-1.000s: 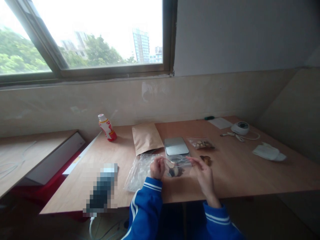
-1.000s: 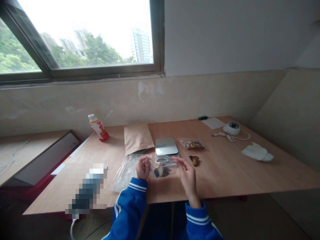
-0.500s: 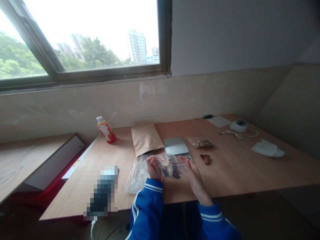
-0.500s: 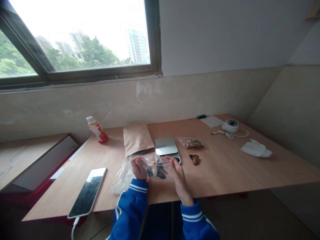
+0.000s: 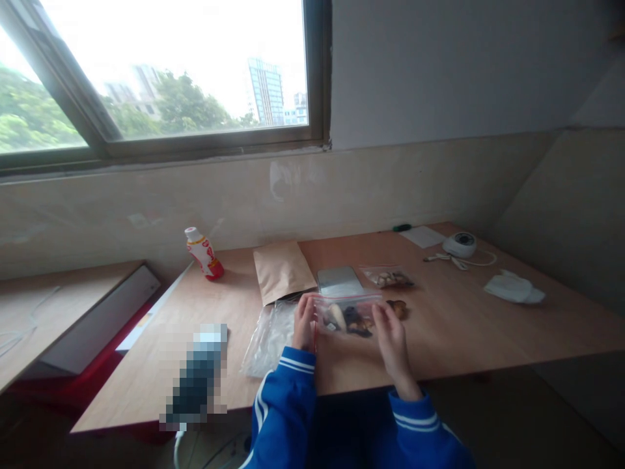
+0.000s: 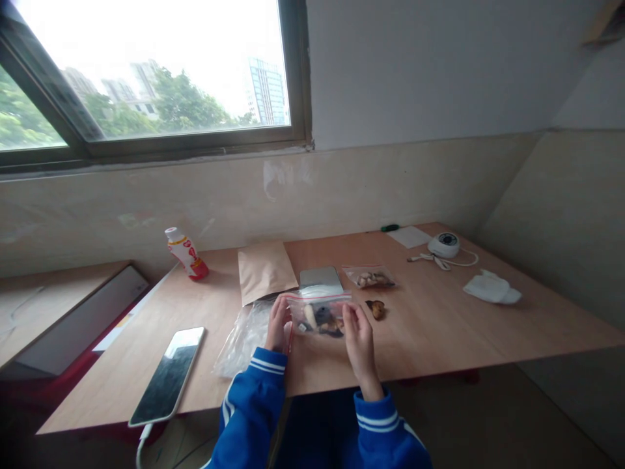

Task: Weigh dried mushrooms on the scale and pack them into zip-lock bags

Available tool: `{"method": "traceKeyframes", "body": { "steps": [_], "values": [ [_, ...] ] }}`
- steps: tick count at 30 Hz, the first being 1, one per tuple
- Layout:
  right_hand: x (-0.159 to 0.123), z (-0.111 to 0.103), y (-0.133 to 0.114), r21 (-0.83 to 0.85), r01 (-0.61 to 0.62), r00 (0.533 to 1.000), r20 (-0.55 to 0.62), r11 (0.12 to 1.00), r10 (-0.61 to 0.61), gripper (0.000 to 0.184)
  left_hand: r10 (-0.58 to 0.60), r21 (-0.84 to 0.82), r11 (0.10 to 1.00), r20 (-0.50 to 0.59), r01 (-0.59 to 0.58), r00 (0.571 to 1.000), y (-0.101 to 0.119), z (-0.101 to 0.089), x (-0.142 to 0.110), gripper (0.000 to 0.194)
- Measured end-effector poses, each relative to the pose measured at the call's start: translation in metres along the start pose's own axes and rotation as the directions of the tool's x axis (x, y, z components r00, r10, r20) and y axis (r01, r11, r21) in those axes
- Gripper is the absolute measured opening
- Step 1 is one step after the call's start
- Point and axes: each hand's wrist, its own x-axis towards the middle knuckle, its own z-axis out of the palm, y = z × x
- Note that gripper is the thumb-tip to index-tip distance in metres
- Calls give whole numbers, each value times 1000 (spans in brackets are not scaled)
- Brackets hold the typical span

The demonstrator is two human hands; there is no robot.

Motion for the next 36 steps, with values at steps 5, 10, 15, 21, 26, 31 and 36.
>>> {"method": "traceKeyframes", "body": {
  "steps": [5, 10, 15, 21, 26, 31, 36],
  "values": [
    [7, -14, 6, 21, -49, 998, 52, 999, 48, 38, 16, 8, 1000, 6, -16, 1000, -4, -1, 1, 39],
    [9, -20, 11, -8, -22, 1000, 3, 1000, 22, 34, 54, 44, 998, 11, -54, 998, -7, -3, 2, 35],
    [10, -21, 14, -43, 25, 996, -82, 999, -28, 35, 152, 149, 978, -30, -146, 988, -8, -7, 1, 28],
    [10, -22, 16, -53, -7, 995, -105, 999, 1, 37, 172, 103, 981, -90, -163, 981, -9, -7, 1, 27],
    [10, -22, 19, -50, 13, 993, -120, 999, -18, 38, 137, 57, 990, -84, -133, 987, -7, -5, 0, 30],
    [9, -24, 18, -82, 47, 988, -141, 996, -58, 35, 123, 44, 992, -58, -120, 991, -9, -6, 0, 30],
    [9, -23, 16, -120, 96, 982, -151, 988, -114, 32, 103, 36, 994, -11, -102, 995, -7, -6, -1, 31]
  ]
}}
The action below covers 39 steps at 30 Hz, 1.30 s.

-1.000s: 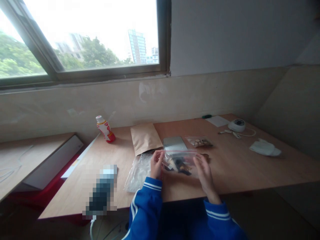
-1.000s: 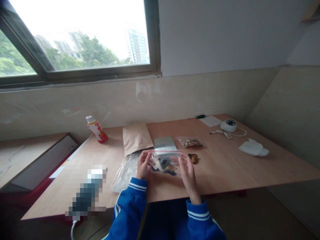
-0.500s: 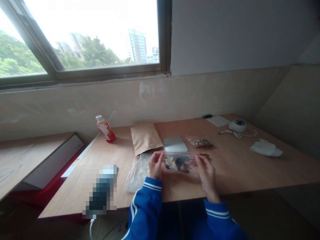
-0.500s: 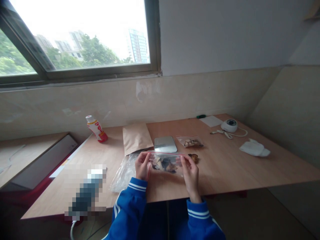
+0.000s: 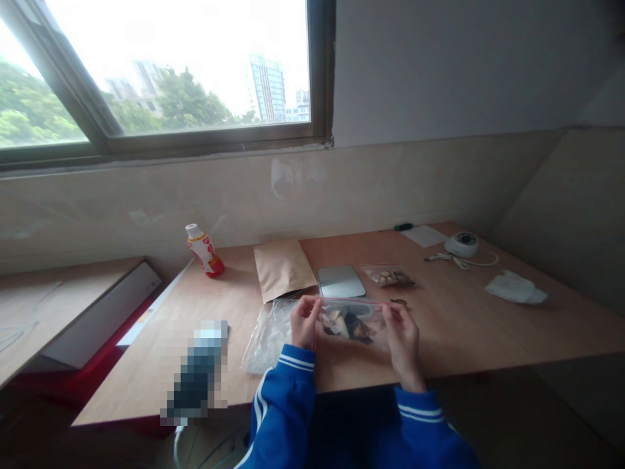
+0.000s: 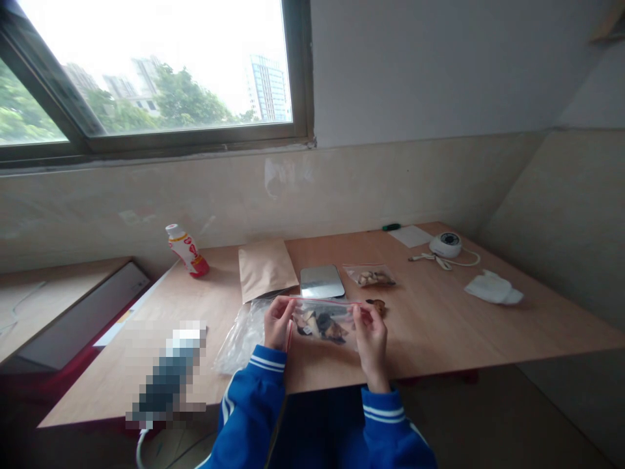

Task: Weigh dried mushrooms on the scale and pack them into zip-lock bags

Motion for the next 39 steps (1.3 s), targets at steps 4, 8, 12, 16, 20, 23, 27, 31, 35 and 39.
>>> {"method": "traceKeyframes", "body": {
  "steps": [4, 8, 12, 16, 20, 23, 27, 31, 35, 39],
  "values": [
    [1, -1, 3, 13, 4, 1000, -9, 1000, -4, 33, 28, 49, 998, 3, -28, 1000, 3, 0, -1, 30],
    [2, -2, 9, 29, -23, 999, -22, 999, 23, 33, 21, 71, 997, 22, -23, 1000, 3, 0, -1, 29],
    [3, 2, 12, 35, -61, 998, -23, 998, 61, 36, 26, 57, 998, 11, -27, 1000, 2, 0, 2, 29],
    [1, 8, 13, 114, -92, 995, 53, 989, 87, 37, 32, 4, 999, 65, -32, 997, 5, 2, 3, 27],
    [-1, 11, 13, 138, -114, 991, 81, 984, 103, 39, 21, -20, 1000, 51, -20, 998, 11, 4, 3, 25],
    [-2, 10, 13, 125, -128, 989, 90, 984, 118, 39, 6, -11, 1000, 29, -6, 1000, 14, 5, 3, 25],
    [-1, 8, 13, 104, -126, 984, 136, 987, 112, 33, -8, 3, 1000, 72, 8, 997, 13, 3, 4, 25],
    [-1, 6, 17, 99, -118, 988, 115, 988, 106, 32, -35, -24, 999, 94, 37, 995, 11, 2, 4, 23],
    [-1, 6, 16, 85, -109, 988, 119, 990, 99, 30, -48, -54, 997, 91, 53, 995, 13, 2, 4, 23],
    [-1, 6, 12, 91, -106, 989, 116, 990, 96, 31, -42, -40, 998, 64, 45, 997, 17, 4, 2, 24]
  ]
}}
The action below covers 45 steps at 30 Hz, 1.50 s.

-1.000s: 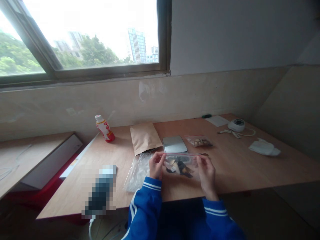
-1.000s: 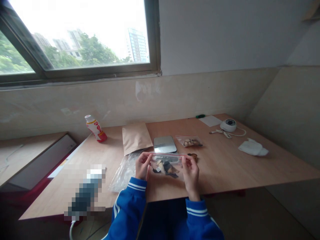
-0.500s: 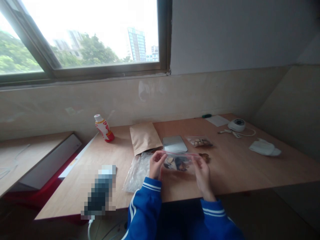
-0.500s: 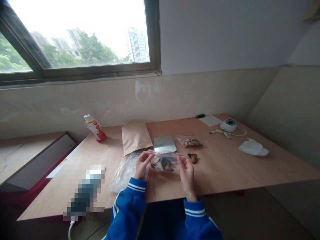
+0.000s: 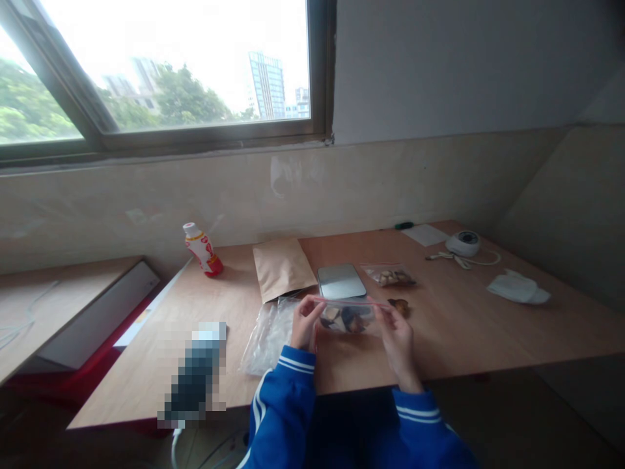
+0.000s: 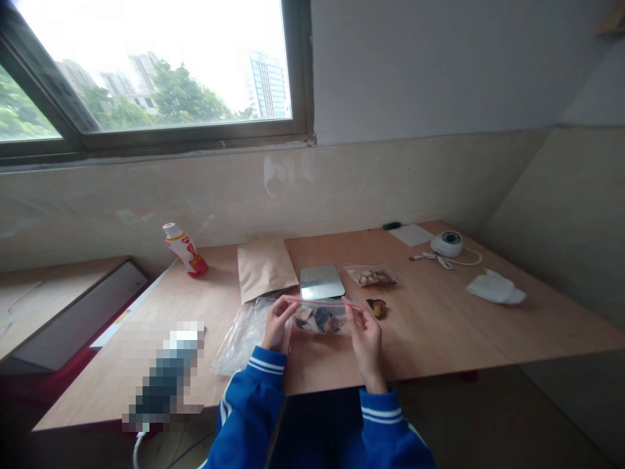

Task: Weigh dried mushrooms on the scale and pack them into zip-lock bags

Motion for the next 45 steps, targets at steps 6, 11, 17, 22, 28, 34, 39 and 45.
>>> {"method": "traceKeyframes", "body": {
  "steps": [6, 11, 17, 22, 28, 34, 39, 45],
  "values": [
    [-2, 3, -6, 17, 4, 1000, -5, 1000, -4, 35, 16, 19, 1000, -24, -16, 1000, 0, -1, -1, 25],
    [-4, 5, -8, 54, 48, 997, 61, 997, -52, 27, 7, -50, 999, 66, -4, 998, -6, 0, -2, 22],
    [-6, 10, -4, 101, -43, 994, 105, 994, 33, 36, -67, -3, 998, 136, 68, 988, -9, 3, -4, 24],
    [-5, 8, 0, 36, -31, 994, 110, 999, 27, 33, -70, 26, 997, 114, 68, 991, -8, 2, -2, 24],
    [-3, 2, 0, -94, -30, 996, 85, 995, 38, 34, -47, 33, 998, 62, 45, 997, -7, 1, -2, 22],
    [-3, 2, -5, -106, -26, 995, 92, 994, 36, 36, -45, 39, 998, 33, 44, 998, -8, 0, -3, 21],
    [-5, 3, -5, -114, -34, 997, 67, 993, 42, 38, -36, 46, 998, 27, 35, 999, -10, -1, -3, 20],
    [-4, 3, 2, -27, -41, 998, 54, 999, 42, 34, -41, 95, 995, 65, 35, 997, -9, 0, -2, 24]
  ]
}}
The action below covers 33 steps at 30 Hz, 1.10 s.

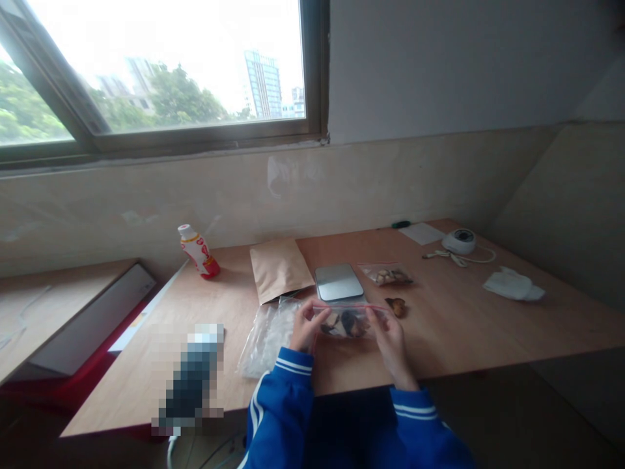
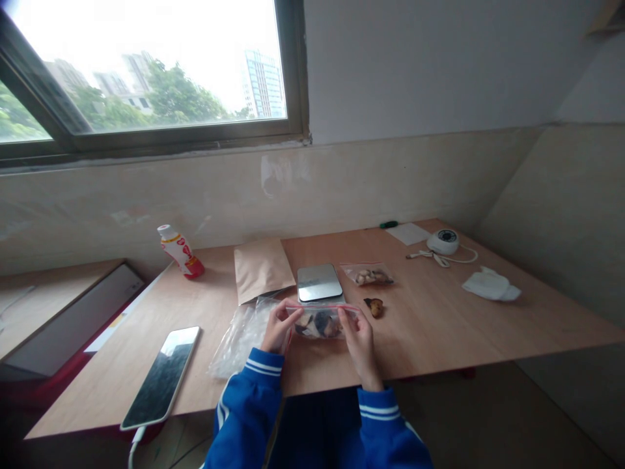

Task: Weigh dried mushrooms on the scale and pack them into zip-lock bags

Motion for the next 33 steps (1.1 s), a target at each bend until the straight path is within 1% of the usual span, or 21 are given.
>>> {"method": "traceKeyframes", "body": {
  "steps": [3, 7, 12, 15, 21, 24, 27, 29, 31, 33],
  "values": [
    [0, 1, -2, 90, -44, 998, 48, 995, 39, 35, -33, -8, 999, 36, 33, 999, 0, 1, 0, 26],
    [-1, 1, -6, 141, -91, 992, 101, 986, 78, 47, -50, -53, 997, 22, 51, 999, -2, 2, 0, 25],
    [1, 0, 0, 116, -92, 990, 114, 989, 79, 40, -52, -41, 998, 2, 52, 999, 1, 2, 0, 25],
    [1, 0, 1, 88, -102, 989, 119, 991, 92, 39, -45, -18, 999, -11, 45, 999, 3, 2, 0, 26],
    [0, 3, -1, 71, -117, 988, 108, 991, 109, 38, 8, 36, 999, -62, -6, 998, 1, 1, 1, 24],
    [-1, 5, -1, 89, -100, 992, 92, 991, 92, 36, 27, 29, 999, -35, -26, 999, -1, 1, 1, 24],
    [-2, 7, -1, 91, -82, 996, 54, 992, 77, 34, -6, 0, 1000, 33, 6, 999, -3, 1, 0, 28],
    [-2, 8, -1, 91, -84, 996, 48, 992, 80, 32, -30, 6, 1000, 72, 30, 997, -5, 1, 0, 31],
    [-3, 10, -1, 91, -98, 994, 49, 991, 94, 31, -35, 30, 999, 79, 32, 996, -6, 1, 0, 28],
    [-3, 12, 0, 88, -94, 995, 40, 992, 91, 31, -18, 50, 999, 60, 15, 998, -6, 1, 0, 26]
  ]
}}
